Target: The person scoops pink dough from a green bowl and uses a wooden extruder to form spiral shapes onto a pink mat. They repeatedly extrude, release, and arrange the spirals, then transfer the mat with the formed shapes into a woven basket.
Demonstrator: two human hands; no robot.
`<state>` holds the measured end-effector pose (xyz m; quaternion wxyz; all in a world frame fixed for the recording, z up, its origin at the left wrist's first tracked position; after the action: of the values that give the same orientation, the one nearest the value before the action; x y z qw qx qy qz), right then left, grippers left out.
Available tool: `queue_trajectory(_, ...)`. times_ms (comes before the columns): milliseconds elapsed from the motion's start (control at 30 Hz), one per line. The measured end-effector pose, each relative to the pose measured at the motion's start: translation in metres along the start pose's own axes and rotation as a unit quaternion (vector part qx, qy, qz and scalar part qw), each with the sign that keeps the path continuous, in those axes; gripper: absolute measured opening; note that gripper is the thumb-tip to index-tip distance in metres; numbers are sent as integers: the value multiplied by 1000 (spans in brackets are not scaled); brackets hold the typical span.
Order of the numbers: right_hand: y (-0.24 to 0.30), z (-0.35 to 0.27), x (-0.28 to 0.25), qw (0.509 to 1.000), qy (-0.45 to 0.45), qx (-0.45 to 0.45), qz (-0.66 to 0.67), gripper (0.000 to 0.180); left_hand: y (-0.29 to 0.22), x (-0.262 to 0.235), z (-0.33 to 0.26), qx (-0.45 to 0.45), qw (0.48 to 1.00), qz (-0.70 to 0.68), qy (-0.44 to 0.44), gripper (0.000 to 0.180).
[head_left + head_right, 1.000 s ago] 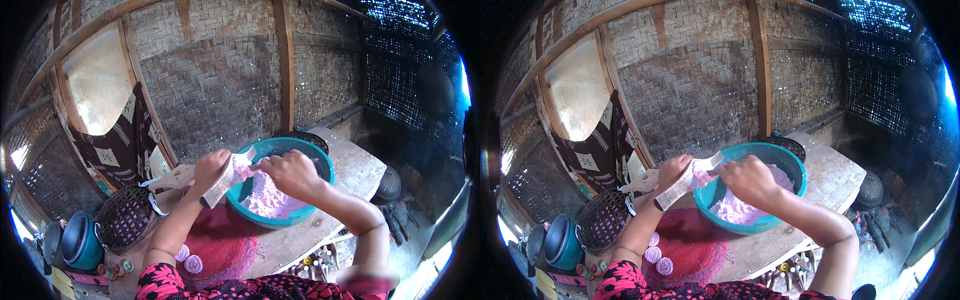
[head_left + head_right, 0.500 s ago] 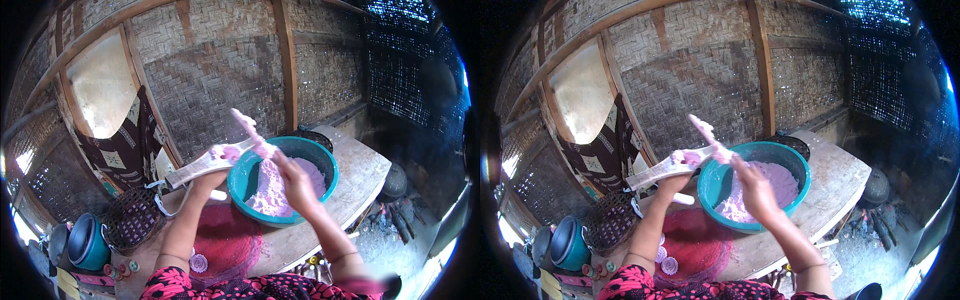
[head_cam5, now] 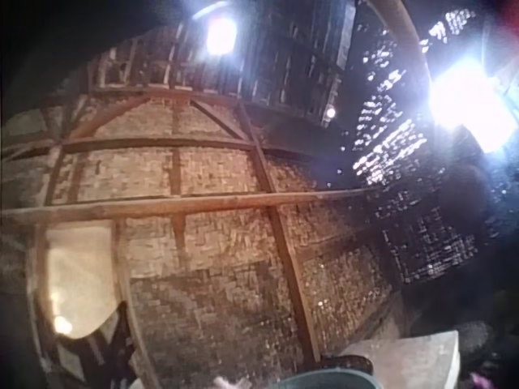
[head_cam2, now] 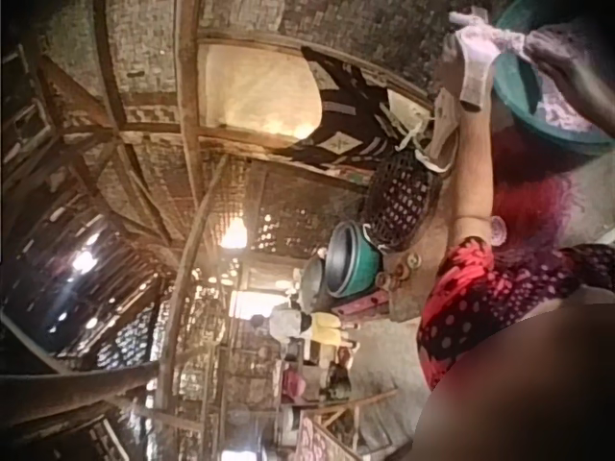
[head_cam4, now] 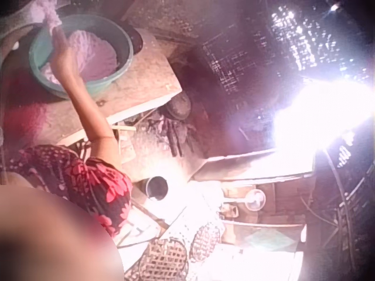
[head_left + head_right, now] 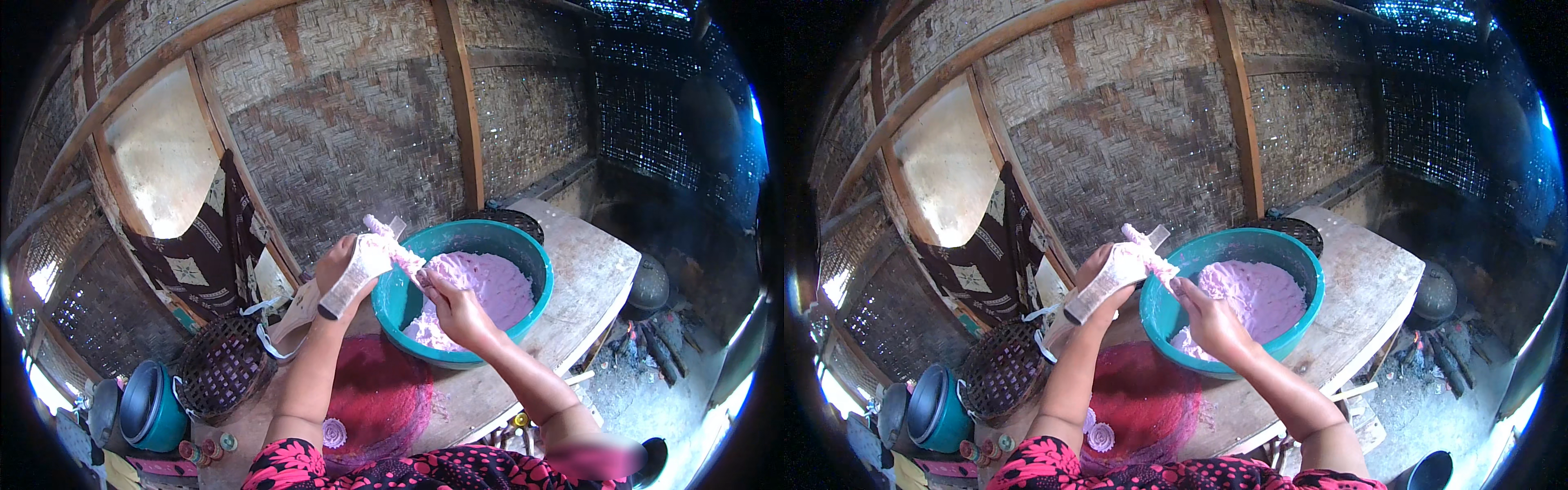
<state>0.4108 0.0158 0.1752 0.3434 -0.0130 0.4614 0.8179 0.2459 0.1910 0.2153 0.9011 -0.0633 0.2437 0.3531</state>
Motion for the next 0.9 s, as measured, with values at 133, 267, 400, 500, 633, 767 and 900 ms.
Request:
queue_trajectory(133,-3,-16,14,998,49,36,-5,39,23,24,6,-94,986,-140,18,35)
queue_trajectory(267,-10,-21,-2,994,104,-5,42,39,48,11,0,24,995,-89,-39,33)
queue_trajectory(400,-60,-1,-14,904,202,93,-364,34,52,-20,-9,-6,999,21,26,30)
queue_trajectory(500,-86,5,6,743,395,37,-540,31,40,-62,-10,117,992,-42,6,26)
queue_trajectory(633,-42,5,58,976,198,-86,-35,44,57,-105,-38,-352,640,-683,17,12)
queue_trajectory(767,12,-61,140,601,365,270,658,103,40,-98,-65,-300,306,-902,-48,18)
queue_trajectory(900,29,-92,147,245,384,357,815,95,51,-71,-126,-435,369,-818,-76,14)
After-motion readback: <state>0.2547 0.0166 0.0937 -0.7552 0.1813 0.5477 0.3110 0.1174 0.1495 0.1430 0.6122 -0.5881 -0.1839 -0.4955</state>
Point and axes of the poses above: each hand's wrist, its own z-axis towards the middle knuckle, its own x-axis out of the palm, y = z × x, the point moved 3 cm from there along z, towards the middle knuckle, and after that the axes turned 4 degrees about -y, right-handed, at the moved point
